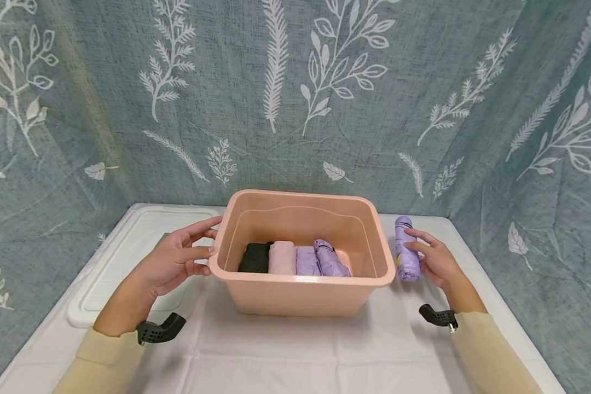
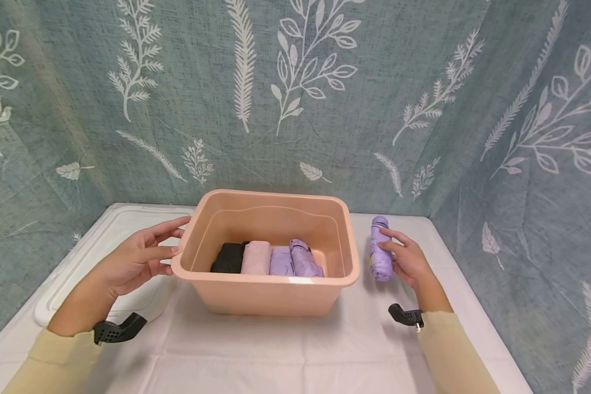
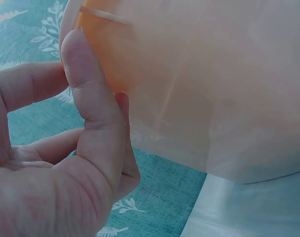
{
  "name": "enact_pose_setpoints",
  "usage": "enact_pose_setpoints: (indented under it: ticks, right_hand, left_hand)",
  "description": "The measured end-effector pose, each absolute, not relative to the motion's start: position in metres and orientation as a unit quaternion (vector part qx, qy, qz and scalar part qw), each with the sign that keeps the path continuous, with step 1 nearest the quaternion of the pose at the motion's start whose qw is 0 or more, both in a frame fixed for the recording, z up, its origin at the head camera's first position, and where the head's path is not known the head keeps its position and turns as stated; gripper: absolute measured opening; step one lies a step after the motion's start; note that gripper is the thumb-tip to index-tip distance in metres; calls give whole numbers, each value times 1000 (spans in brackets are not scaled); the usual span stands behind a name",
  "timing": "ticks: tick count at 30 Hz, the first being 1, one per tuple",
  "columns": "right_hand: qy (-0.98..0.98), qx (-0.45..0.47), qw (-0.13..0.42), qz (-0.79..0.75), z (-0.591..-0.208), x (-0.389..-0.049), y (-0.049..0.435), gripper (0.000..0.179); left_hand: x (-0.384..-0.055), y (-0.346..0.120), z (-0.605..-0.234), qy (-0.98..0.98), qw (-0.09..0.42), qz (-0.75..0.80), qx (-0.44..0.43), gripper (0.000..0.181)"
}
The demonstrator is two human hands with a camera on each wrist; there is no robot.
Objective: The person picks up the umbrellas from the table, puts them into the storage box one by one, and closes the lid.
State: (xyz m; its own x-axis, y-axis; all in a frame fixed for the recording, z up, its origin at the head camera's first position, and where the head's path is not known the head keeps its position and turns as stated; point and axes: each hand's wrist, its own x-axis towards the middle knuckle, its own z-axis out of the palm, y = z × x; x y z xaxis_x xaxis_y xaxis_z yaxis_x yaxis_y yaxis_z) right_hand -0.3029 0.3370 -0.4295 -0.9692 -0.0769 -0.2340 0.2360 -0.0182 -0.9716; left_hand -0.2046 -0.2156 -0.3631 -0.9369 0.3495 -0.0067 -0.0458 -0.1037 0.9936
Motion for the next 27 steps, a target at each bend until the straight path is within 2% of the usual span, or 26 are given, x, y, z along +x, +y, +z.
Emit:
enact_pose_setpoints:
  ticks: [11,27]
  right_hand:
    - [725,26,115,-679,-424,-289,335,68]
    - [730,-41,83,-677,-399,-274,331,54]
  left_hand:
    - [-205,-217,-363,652,137,736,123,71]
    - [-206,-216,-363,654,139,734,120,71]
